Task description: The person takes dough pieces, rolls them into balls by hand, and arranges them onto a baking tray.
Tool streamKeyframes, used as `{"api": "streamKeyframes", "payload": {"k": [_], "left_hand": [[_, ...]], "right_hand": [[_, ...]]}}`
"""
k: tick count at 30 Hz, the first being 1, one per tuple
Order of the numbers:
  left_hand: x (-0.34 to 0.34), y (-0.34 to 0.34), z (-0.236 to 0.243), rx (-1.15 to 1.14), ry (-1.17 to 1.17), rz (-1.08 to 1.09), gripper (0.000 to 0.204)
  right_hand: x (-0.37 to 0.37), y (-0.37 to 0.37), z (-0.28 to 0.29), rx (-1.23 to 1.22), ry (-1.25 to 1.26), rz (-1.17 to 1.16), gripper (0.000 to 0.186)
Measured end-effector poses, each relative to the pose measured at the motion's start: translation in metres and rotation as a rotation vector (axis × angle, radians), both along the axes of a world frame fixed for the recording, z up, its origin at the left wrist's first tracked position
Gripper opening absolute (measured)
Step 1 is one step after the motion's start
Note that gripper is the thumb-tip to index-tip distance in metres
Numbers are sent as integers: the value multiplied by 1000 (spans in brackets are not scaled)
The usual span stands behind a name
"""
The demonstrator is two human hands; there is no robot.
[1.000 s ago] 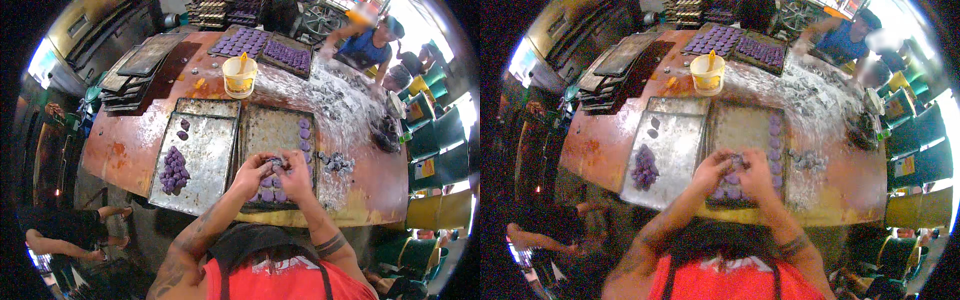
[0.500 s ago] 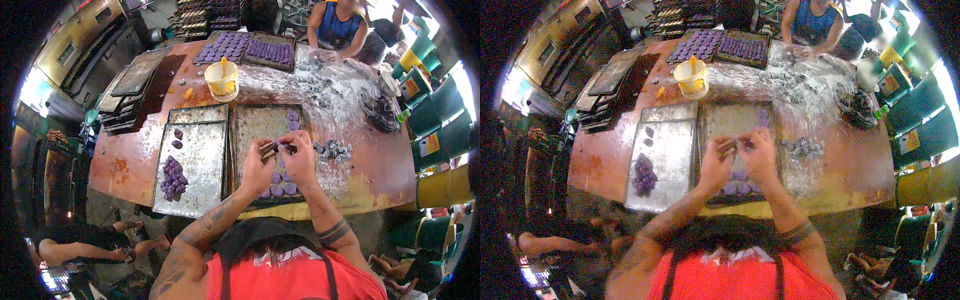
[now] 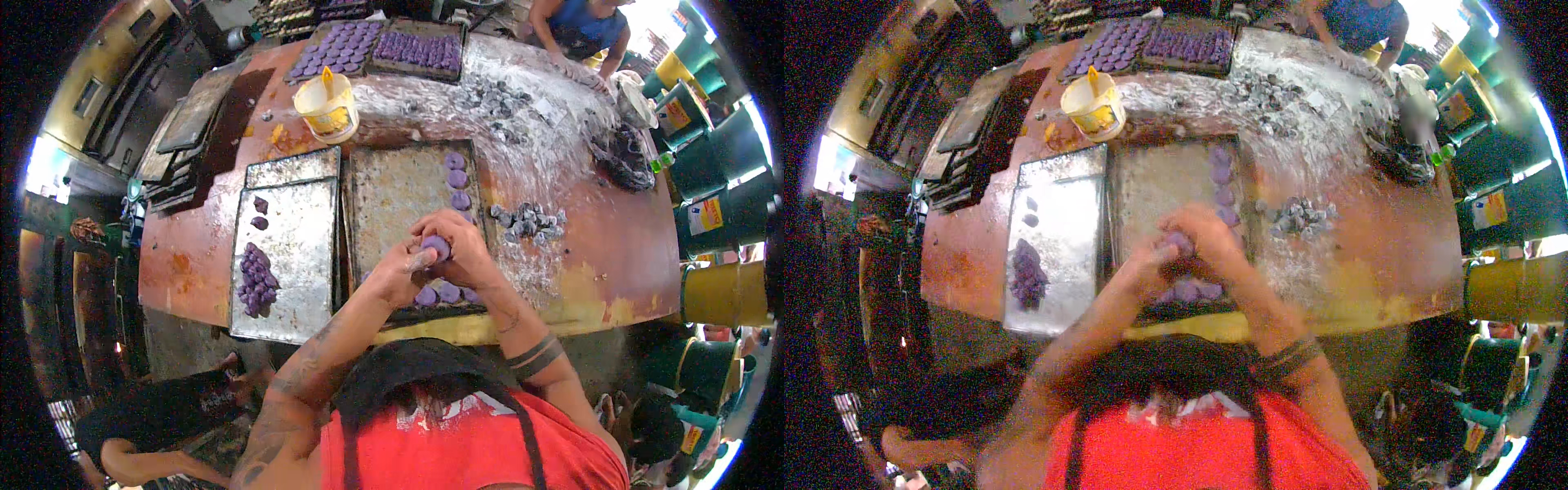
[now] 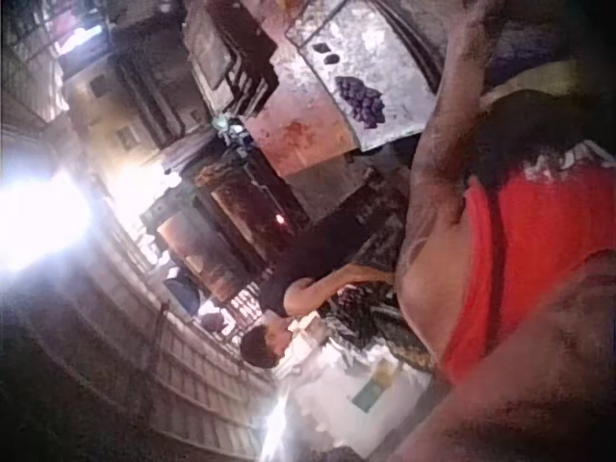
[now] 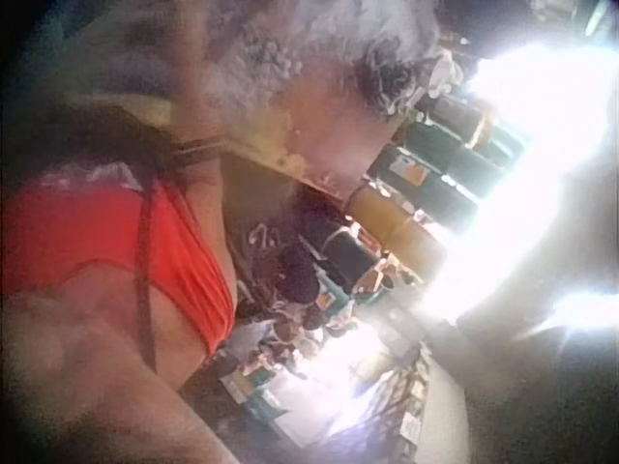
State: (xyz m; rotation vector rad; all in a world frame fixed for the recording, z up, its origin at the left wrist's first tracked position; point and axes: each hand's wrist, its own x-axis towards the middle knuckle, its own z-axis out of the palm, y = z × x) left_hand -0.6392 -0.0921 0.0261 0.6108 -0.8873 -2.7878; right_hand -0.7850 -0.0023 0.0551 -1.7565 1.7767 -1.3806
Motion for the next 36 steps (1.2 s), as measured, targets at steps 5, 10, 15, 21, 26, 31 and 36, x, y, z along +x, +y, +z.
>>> {"api": "streamKeyframes", "payload": {"k": [5,10,15,21,26,31,36], "left_hand": [[-3,5,-25,42,-249,68,36],[-14,-3,-53,-807,-574,231,55],[-25,-13,-43,-1000,-642,172,75],[32,-20,-43,-717,-686,276,57],[54,-42,-38,-937,-660,26,36],[133,-151,-76,-1556,-1205,147,10],[196,-245,-99,-1890,-1255,550,36]], "right_hand": [[26,17,-71,234,-637,-202,42],[-7,-12,-55,504,-693,-290,37],[-82,-53,-105,608,-268,-403,29],[-54,-47,-118,473,553,-278,48],[-93,-29,-133,419,191,-273,59],[-149,42,-134,553,475,-530,48],[-156,85,-139,161,224,-529,23]]}}
